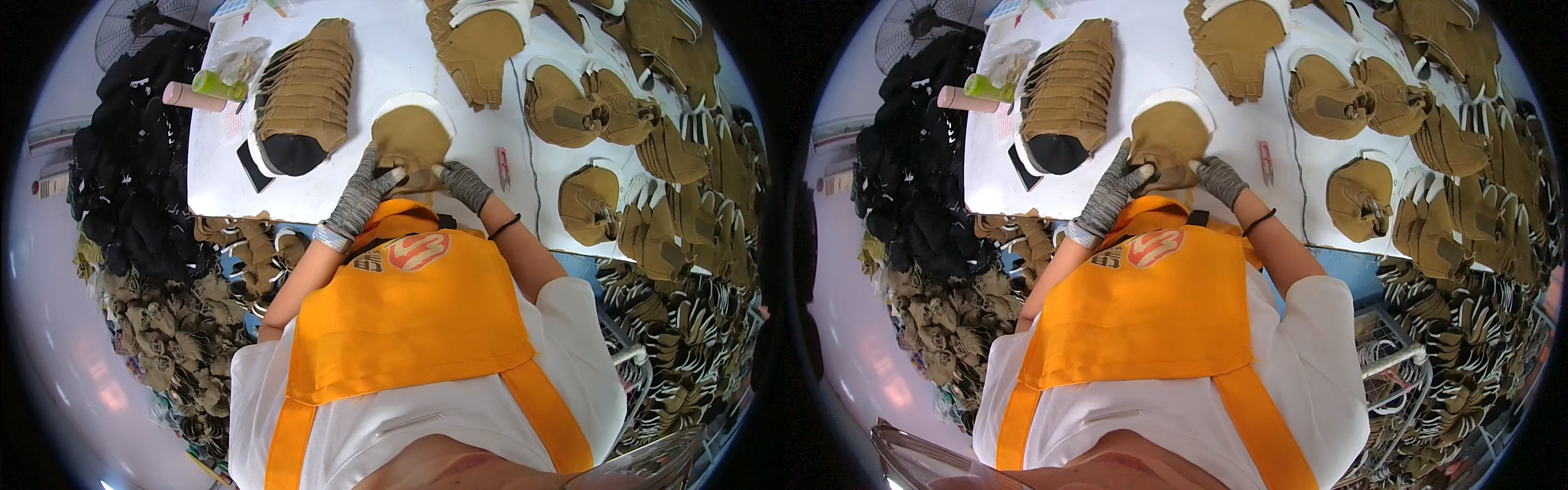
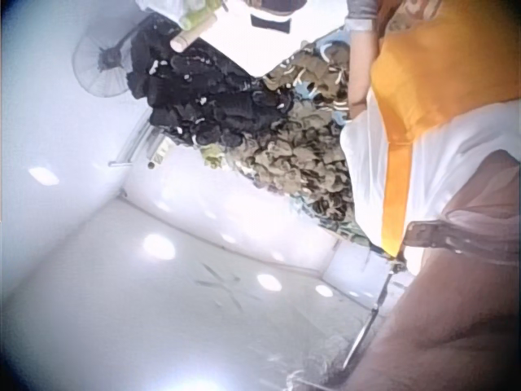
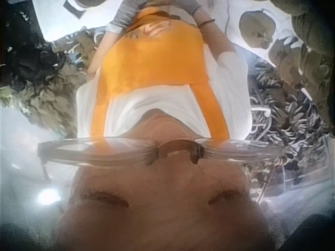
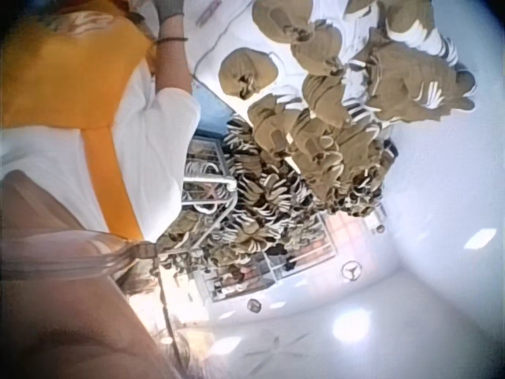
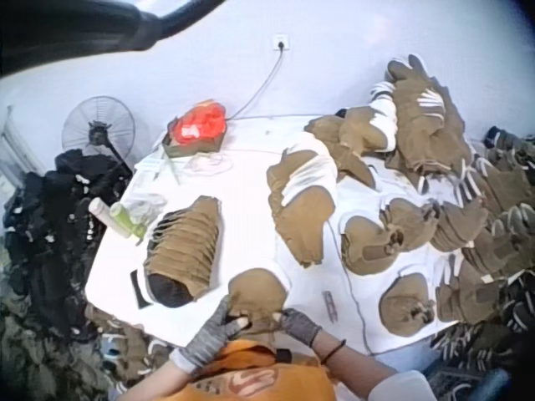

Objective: The person picks up brown shoe components from a table, turns them over to check the surfaces, trims loose threads using pink snips, and stacks the components together.

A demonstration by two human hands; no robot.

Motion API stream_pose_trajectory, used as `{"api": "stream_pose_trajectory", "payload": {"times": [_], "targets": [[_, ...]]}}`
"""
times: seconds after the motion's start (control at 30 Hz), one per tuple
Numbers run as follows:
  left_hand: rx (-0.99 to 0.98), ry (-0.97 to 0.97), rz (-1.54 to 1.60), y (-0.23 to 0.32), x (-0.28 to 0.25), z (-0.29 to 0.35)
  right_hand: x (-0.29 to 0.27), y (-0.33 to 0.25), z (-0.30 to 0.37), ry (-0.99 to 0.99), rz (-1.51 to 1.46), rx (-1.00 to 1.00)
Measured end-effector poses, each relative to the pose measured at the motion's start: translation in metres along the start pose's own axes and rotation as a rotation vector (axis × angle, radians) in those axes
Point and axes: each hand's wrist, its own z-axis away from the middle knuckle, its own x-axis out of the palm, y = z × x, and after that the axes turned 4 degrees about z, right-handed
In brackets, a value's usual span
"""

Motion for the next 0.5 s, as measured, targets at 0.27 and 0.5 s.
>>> {"api": "stream_pose_trajectory", "payload": {"times": [0.27, 0.5], "targets": [[-0.103, 0.079, 0.512, -0.039, -0.001, -0.008, -0.098, 0.019, -0.027, 0.826, 0.443, 0.193], [-0.04, 0.162, -0.02, 0.006, 0.005, 0.009, -0.14, 0.041, -0.069, 0.704, 0.368, 0.043]]}}
